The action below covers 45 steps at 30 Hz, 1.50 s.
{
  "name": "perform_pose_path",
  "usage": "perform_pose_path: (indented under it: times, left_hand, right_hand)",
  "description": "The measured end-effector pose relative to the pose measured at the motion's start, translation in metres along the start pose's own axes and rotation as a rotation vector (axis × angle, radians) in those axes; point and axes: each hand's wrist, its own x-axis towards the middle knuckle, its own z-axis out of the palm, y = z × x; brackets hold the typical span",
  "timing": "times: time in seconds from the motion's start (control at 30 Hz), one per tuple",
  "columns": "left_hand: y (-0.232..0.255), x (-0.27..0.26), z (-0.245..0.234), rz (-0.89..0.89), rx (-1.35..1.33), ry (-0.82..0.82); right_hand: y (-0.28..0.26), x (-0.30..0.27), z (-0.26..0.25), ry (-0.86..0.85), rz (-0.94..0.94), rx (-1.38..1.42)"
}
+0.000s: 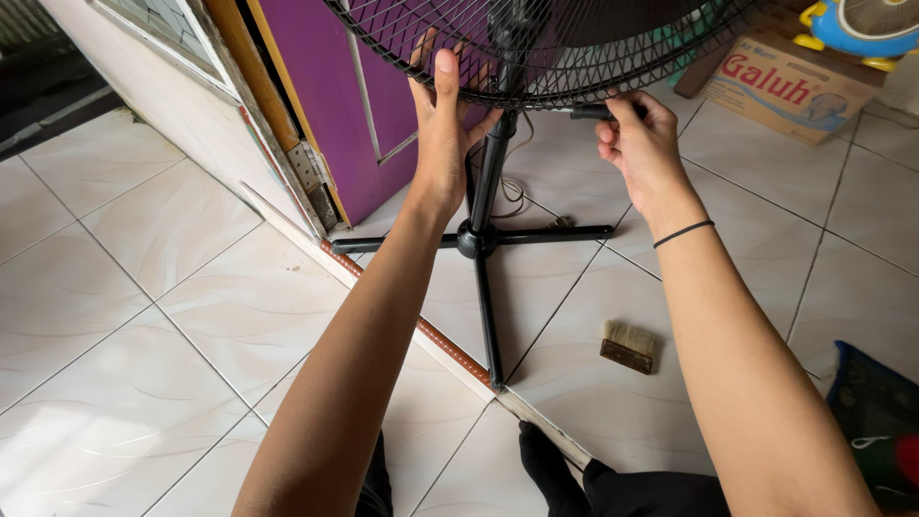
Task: The person uses a screwdriver to loosen and remove the front grille of a standing electric fan, then detaches the fan blades from the motor hub. The front grille is placed on the floor, and the person continues to manipulate the central hub and blades.
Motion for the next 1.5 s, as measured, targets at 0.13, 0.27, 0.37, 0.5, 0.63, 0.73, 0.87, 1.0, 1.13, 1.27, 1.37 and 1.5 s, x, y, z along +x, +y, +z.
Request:
perform_pose_path:
  times: [0.13,0.27,0.37,0.5,0.63,0.73,0.87,1.0,1.13,1.27,1.37,1.5]
  left_hand:
    - [-0.006,0.004,0.000,0.036,0.049,0.013]
    - [-0.014,0.008,0.000,0.068,0.079,0.051]
    - [-0.017,0.011,0.001,0.069,0.089,0.071]
    - [-0.018,0.011,0.003,0.071,0.090,0.069]
    - [-0.015,0.009,0.006,0.074,0.073,0.101]
    - [-0.014,0.007,0.007,0.083,0.072,0.101]
    - [-0.013,0.005,0.009,0.080,0.091,0.100]
    - [-0.012,0.003,0.011,0.067,0.078,0.102]
    - [-0.010,0.001,0.012,0.068,0.089,0.097]
    - [-0.006,-0.004,0.012,0.063,0.096,0.081]
    - [-0.006,-0.003,0.012,0.053,0.088,0.089]
    - [-0.006,-0.002,0.012,0.046,0.079,0.080]
  right_hand:
    - [0.004,0.005,-0.001,0.023,0.018,0.019]
    - [0.007,0.007,-0.003,0.023,0.002,0.043]
    - [0.005,0.007,-0.003,0.011,-0.012,0.006]
    - [0.003,0.007,-0.004,-0.014,-0.027,-0.005]
    - [0.001,0.007,-0.004,-0.012,-0.011,-0.083]
    - [0.000,0.007,-0.005,-0.021,-0.022,-0.099]
    - [-0.002,0.006,-0.006,-0.014,-0.014,-0.131]
    - [-0.002,0.005,-0.007,-0.012,-0.021,-0.130]
    - [-0.003,0.004,-0.006,-0.028,-0.040,-0.090]
    - [-0.002,0.004,-0.002,0.000,-0.022,-0.037]
    - [-0.002,0.005,-0.001,0.021,0.006,-0.049]
    - [0.002,0.006,-0.003,0.027,-0.005,-0.056]
